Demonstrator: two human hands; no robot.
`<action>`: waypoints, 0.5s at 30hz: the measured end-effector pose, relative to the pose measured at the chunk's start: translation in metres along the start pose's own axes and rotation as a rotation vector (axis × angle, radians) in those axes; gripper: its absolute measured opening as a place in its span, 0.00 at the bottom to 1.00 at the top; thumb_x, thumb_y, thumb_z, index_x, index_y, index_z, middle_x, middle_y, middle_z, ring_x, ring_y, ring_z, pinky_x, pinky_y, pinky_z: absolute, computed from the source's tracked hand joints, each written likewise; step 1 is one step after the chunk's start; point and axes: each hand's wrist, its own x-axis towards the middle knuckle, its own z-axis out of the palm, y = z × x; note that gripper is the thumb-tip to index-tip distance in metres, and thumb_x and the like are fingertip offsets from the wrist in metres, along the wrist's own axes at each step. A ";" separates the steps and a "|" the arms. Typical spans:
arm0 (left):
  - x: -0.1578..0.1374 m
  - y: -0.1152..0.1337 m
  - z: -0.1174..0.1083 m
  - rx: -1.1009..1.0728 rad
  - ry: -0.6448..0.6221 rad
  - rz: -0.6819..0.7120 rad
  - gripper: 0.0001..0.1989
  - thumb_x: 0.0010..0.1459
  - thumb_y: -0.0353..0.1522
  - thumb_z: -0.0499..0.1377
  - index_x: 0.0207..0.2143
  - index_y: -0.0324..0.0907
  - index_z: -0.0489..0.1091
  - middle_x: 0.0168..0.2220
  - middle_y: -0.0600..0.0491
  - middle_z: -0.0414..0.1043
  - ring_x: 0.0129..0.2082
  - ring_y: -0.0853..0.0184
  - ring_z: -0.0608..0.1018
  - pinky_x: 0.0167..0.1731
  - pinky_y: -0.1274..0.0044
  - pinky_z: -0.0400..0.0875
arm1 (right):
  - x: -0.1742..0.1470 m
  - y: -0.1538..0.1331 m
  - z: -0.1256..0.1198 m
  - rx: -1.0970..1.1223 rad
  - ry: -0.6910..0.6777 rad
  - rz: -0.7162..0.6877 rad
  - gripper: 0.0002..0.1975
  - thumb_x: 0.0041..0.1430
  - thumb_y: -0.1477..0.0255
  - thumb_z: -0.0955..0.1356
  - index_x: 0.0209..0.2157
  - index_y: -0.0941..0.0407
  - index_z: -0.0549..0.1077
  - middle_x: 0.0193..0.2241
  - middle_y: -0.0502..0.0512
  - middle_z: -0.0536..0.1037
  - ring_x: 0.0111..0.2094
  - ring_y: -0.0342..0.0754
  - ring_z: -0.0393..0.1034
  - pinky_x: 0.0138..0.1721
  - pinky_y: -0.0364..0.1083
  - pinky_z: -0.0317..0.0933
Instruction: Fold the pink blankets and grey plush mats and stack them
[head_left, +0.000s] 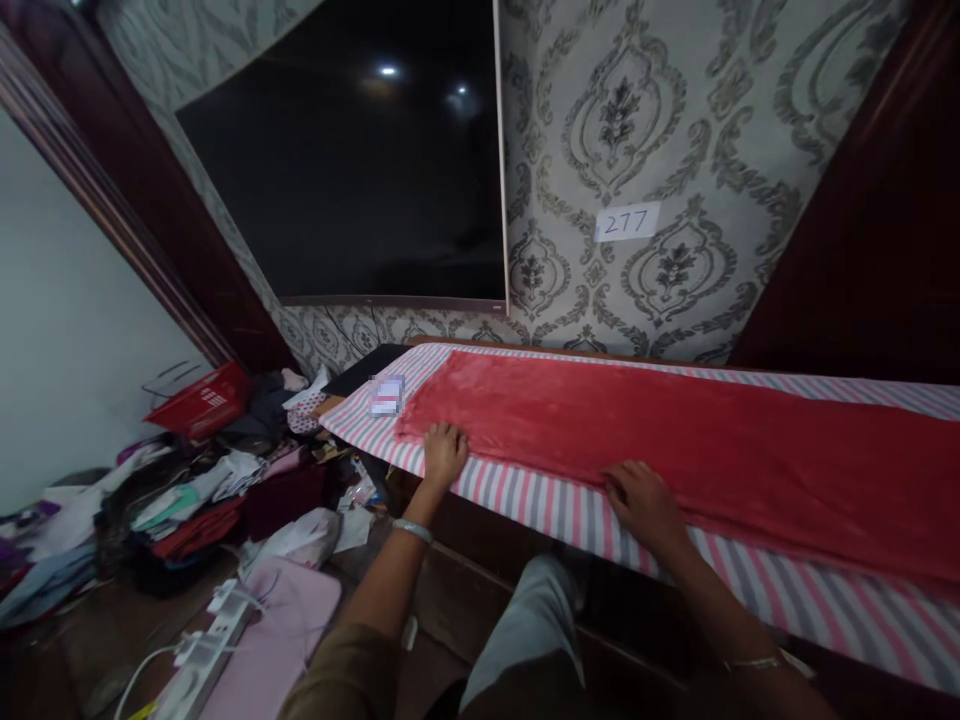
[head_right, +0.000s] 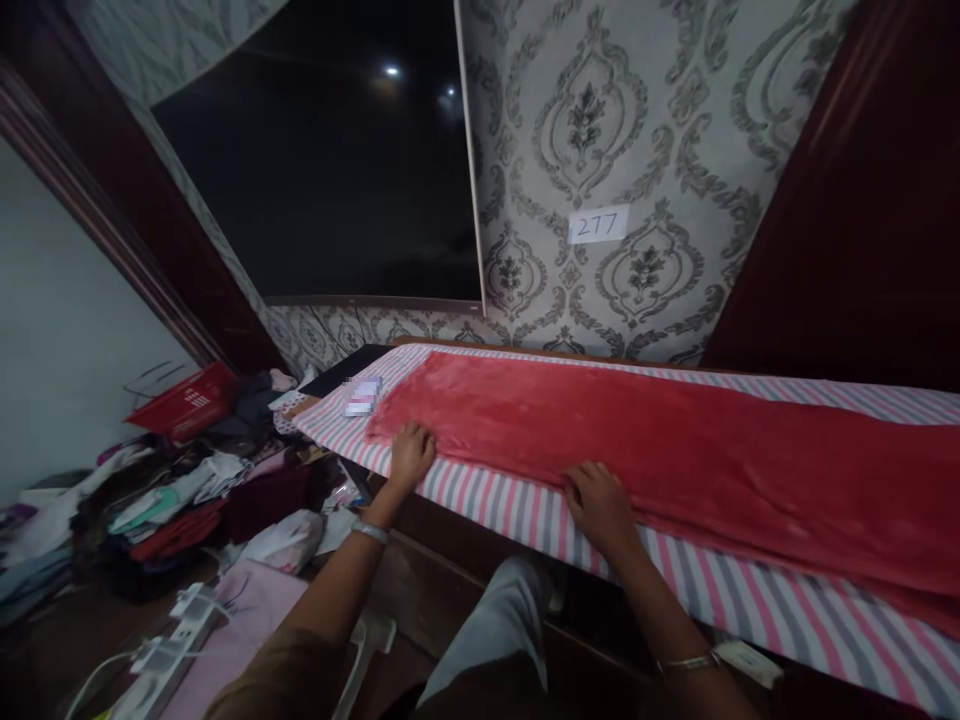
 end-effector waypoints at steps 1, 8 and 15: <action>0.000 -0.004 0.000 -0.004 0.013 -0.018 0.07 0.59 0.31 0.56 0.29 0.44 0.72 0.33 0.47 0.72 0.39 0.58 0.73 0.40 0.67 0.67 | 0.000 0.000 0.000 0.001 -0.006 0.001 0.12 0.62 0.75 0.61 0.37 0.56 0.76 0.34 0.58 0.76 0.37 0.53 0.67 0.40 0.51 0.60; 0.014 -0.064 -0.033 0.051 0.164 -0.424 0.13 0.63 0.31 0.48 0.41 0.40 0.72 0.38 0.42 0.74 0.42 0.53 0.76 0.42 0.62 0.69 | -0.001 0.001 0.001 -0.010 0.001 0.004 0.13 0.63 0.74 0.61 0.38 0.56 0.77 0.34 0.59 0.76 0.37 0.54 0.67 0.40 0.51 0.61; 0.046 -0.099 -0.064 0.062 -0.068 -0.507 0.17 0.66 0.41 0.58 0.50 0.38 0.71 0.47 0.47 0.74 0.44 0.62 0.78 0.45 0.64 0.75 | 0.000 0.000 0.000 -0.022 0.023 -0.031 0.13 0.63 0.74 0.61 0.38 0.57 0.77 0.34 0.59 0.76 0.37 0.53 0.67 0.38 0.50 0.60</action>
